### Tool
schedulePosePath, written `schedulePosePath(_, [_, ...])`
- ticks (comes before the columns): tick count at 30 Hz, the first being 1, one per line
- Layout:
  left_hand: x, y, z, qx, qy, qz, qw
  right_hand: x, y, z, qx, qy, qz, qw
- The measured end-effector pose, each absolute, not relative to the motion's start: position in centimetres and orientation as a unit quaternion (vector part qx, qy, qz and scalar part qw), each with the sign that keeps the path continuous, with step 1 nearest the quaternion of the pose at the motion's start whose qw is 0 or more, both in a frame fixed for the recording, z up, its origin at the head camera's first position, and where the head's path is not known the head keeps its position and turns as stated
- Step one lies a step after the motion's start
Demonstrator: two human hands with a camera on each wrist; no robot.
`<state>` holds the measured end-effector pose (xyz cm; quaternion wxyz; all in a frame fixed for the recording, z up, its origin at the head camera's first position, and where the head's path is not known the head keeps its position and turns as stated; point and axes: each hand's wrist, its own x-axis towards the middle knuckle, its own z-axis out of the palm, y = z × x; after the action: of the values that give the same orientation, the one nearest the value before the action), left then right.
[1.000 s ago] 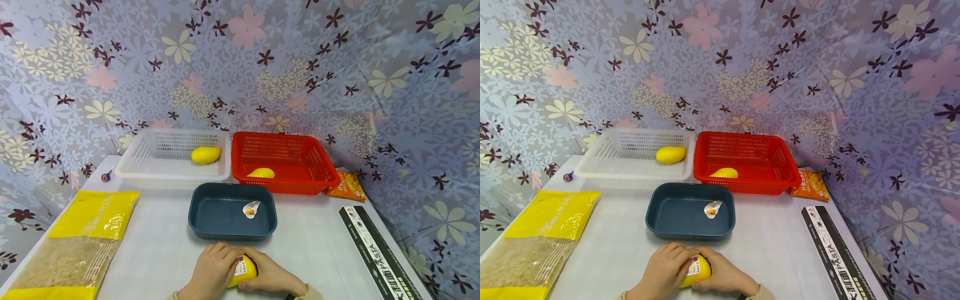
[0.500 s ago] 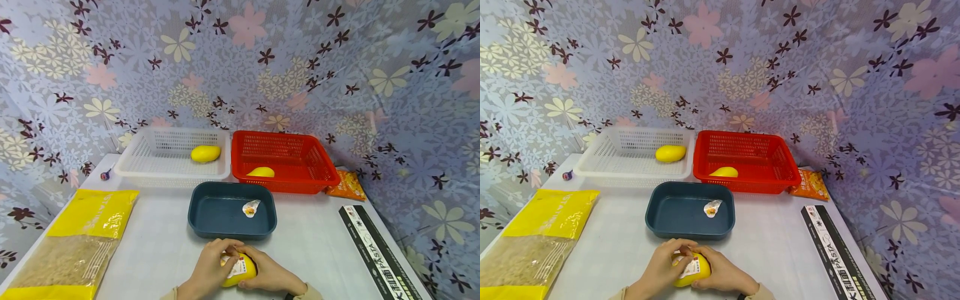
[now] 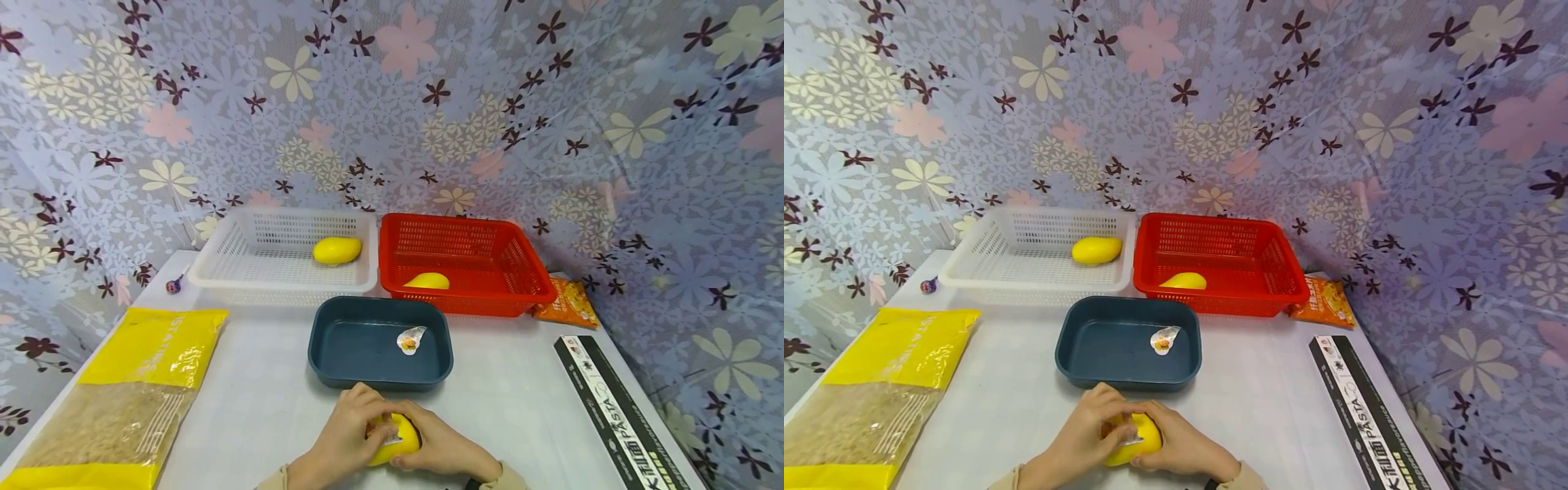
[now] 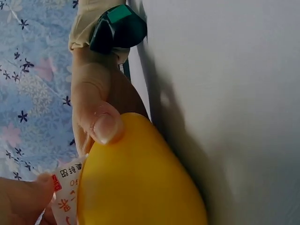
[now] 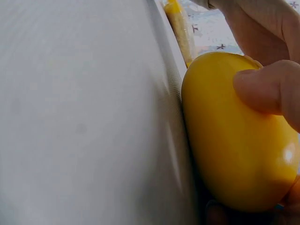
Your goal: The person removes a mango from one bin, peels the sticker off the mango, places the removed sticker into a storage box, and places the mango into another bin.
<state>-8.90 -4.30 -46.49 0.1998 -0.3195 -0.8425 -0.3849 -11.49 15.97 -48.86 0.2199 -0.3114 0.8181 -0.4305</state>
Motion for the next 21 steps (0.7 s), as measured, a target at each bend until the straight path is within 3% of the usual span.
schedulePosePath(8, [-9.4,-5.0,-45.6,-0.344,-0.846,-0.326,0.245,-11.5,16.0,-48.9,-0.315,0.82,-0.426,0.217])
schedulePosePath(17, [-9.4,-4.9,-45.5,-0.313,-0.879,-0.311,0.182,-11.4,15.9,-48.6,-0.298,0.82,-0.429,0.234])
schedulePosePath(21, [-9.3,-4.8,-45.6,-0.316,-0.876,-0.319,0.177,-11.4,15.9,-48.6,-0.295,0.815,-0.436,0.244])
